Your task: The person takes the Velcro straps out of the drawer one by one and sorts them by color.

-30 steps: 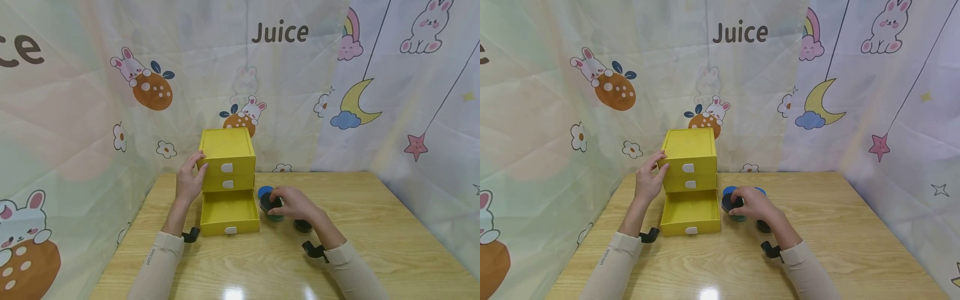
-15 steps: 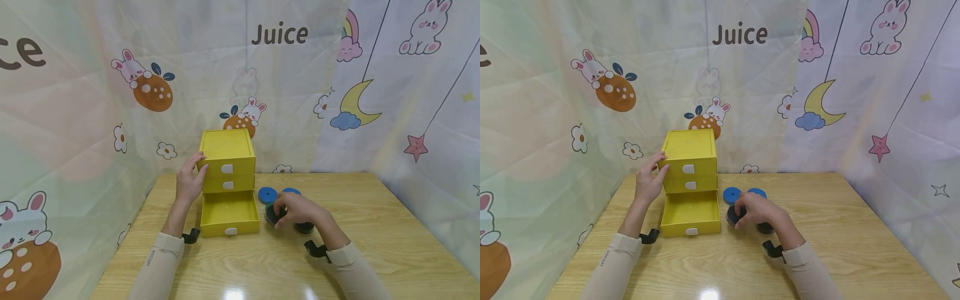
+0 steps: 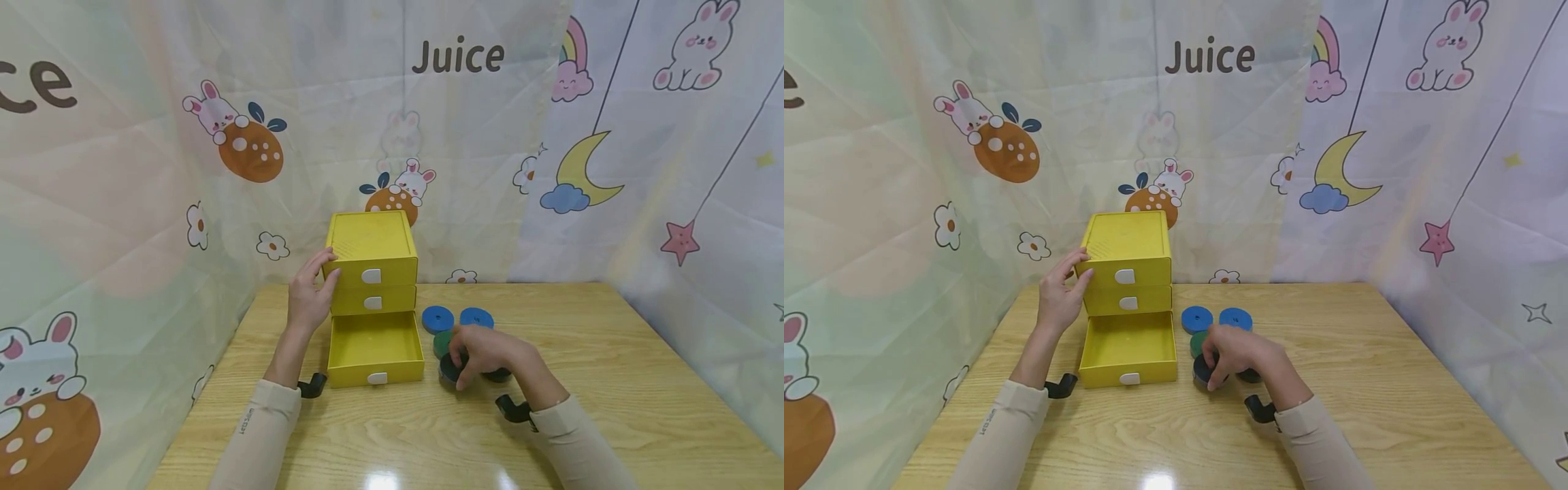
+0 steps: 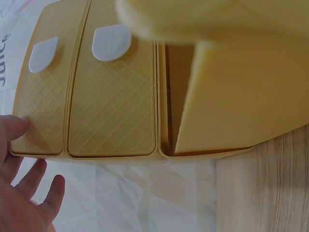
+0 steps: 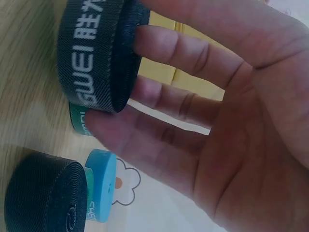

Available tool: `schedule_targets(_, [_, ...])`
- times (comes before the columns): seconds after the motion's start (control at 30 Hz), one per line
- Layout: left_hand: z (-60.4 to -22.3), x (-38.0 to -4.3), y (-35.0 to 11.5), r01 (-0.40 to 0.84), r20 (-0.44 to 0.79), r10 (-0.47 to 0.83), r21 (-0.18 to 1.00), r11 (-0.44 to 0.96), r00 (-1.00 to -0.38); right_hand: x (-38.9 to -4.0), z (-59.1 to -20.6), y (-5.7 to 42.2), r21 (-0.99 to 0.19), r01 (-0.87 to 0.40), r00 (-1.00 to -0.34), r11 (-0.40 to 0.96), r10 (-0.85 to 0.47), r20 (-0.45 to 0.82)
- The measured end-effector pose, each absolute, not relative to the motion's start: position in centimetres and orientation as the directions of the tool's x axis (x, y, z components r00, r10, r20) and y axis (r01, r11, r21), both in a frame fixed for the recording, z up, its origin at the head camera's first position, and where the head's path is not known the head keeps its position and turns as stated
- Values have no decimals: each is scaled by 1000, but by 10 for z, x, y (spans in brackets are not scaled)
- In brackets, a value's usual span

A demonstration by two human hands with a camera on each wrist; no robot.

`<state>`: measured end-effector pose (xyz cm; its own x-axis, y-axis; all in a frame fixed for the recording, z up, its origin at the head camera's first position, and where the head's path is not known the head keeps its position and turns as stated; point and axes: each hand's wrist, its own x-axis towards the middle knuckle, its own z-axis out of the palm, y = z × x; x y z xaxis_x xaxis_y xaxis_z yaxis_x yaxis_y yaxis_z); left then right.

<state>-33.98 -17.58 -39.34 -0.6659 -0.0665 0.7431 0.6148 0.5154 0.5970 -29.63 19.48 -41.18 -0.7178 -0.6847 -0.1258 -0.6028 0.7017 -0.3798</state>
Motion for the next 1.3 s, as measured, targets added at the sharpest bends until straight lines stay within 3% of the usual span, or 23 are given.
schedule_targets(0.8, [-393,-339,-175,608,740,-66,597,524,-670,-295,-420,188,-322,-525,-763,788,-603,-231])
schedule_targets(1.13, [-392,-339,-174,606,739,-67,598,524,-671,-296,-420,188,-305,-524,-776,795,-593,-213])
schedule_targets(1.3, [-392,-339,-174,610,741,-65,597,521,-669,-298,-417,187,-325,-578,-761,748,-638,-117])
